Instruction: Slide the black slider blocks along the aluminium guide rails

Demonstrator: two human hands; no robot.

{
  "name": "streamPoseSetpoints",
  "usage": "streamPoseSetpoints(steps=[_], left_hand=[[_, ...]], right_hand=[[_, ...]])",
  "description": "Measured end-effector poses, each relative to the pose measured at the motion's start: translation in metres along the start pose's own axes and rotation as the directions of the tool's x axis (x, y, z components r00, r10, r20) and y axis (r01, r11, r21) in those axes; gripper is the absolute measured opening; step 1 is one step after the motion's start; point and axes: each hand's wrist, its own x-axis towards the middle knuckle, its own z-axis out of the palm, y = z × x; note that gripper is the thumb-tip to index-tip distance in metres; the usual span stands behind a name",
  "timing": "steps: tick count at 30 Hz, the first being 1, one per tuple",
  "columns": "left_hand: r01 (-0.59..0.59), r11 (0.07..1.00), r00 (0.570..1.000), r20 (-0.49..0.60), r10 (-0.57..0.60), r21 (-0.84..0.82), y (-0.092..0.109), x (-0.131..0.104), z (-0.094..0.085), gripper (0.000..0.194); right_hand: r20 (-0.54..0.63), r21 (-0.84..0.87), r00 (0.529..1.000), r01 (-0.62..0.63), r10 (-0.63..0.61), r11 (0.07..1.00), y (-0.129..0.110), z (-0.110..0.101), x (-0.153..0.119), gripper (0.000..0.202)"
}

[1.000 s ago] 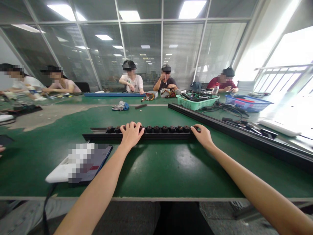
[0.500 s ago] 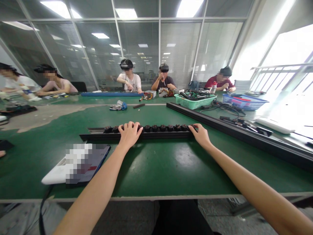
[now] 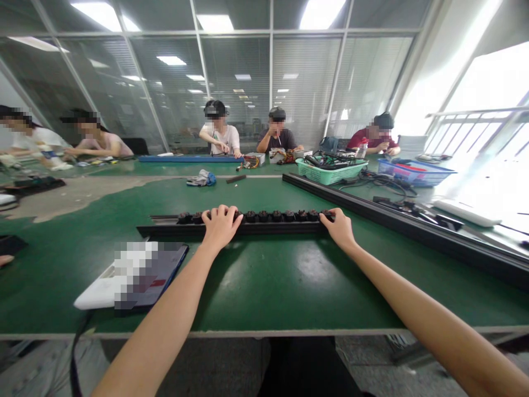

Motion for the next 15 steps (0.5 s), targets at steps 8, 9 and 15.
streamPoseSetpoints(steps=[8,9,15], left_hand=[[-0.002,1.0,1.0,0.001,0.002,0.012,-0.0007,0.0001,0.0011,0.038],[-0.003,1.0,1.0,-0.001,0.003,0.012,-0.0009,0.0001,0.0014,0.038],[0.0,1.0,1.0,-0.003,0.0,-0.004,-0.0016,-0.0002,0.0027,0.038]], right_hand=[[0.0,-0.052,0.997,-0.075,0.076,0.996,-0.0088,-0.0026,-0.0003,0.034],[0.002,-0.054,0.997,-0.081,0.081,0.995,-0.0094,-0.0032,-0.0001,0.033],[0.012,-0.069,0.995,-0.098,0.099,0.993,-0.0108,-0.006,0.0019,0.031]])
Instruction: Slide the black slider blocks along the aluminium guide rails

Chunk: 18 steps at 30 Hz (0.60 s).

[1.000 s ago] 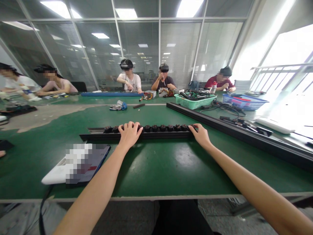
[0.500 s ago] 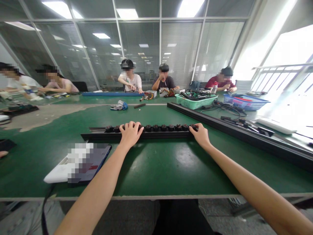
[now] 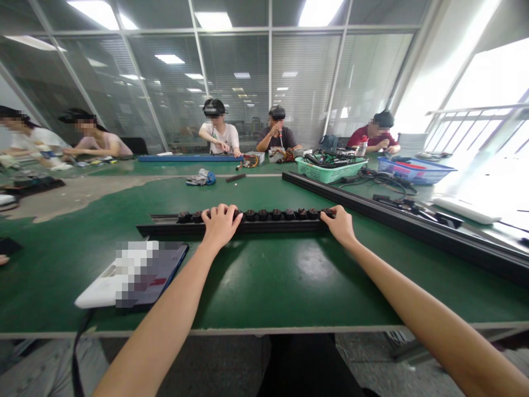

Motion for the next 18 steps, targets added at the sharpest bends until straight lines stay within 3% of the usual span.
streamPoseSetpoints(steps=[18], left_hand=[[0.011,1.0,1.0,0.001,-0.011,-0.014,-0.001,0.0,0.002,0.038]], right_hand=[[0.085,-0.224,0.992,-0.078,0.099,0.971,-0.015,-0.016,-0.003,0.033]])
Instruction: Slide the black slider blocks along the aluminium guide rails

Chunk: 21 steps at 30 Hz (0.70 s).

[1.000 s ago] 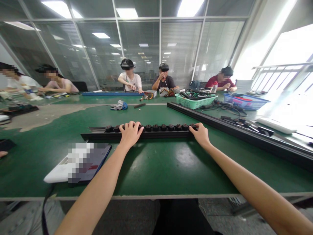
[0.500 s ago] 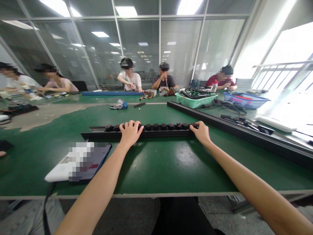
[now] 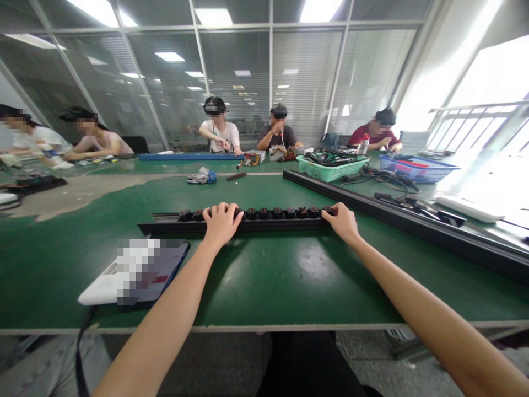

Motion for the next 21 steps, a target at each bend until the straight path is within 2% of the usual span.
streamPoseSetpoints(steps=[7,21], left_hand=[[-0.009,1.0,1.0,0.0,0.009,0.021,0.0009,-0.0009,-0.0016,0.038],[0.009,1.0,1.0,0.017,-0.009,-0.013,0.0012,-0.0012,-0.0023,0.037]], right_hand=[[0.035,-0.056,0.999,-0.007,0.009,0.998,-0.0017,-0.0032,0.0004,0.036],[0.006,-0.056,1.0,-0.001,0.001,0.998,0.0058,-0.0022,0.0041,0.038]])
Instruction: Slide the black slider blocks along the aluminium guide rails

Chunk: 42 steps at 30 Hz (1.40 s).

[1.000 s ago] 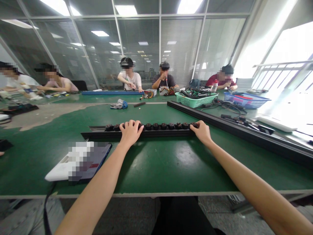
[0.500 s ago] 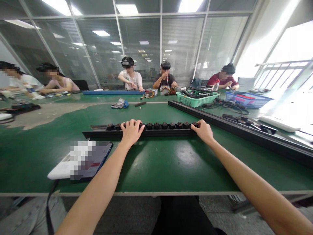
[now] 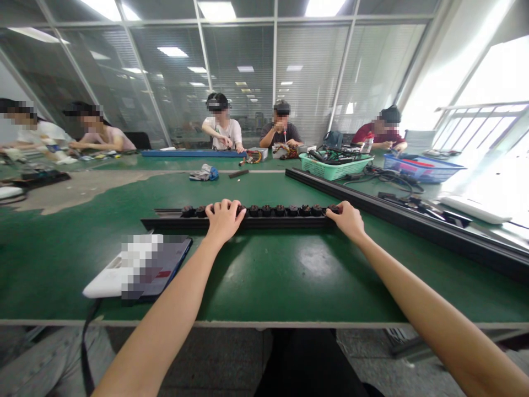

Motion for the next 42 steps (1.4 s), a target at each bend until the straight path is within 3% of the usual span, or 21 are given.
streamPoseSetpoints(steps=[42], left_hand=[[0.003,1.0,1.0,-0.001,-0.003,-0.004,0.0,0.0,0.001,0.037]], right_hand=[[-0.024,-0.018,1.0,-0.011,0.01,1.0,0.013,-0.003,0.01,0.035]])
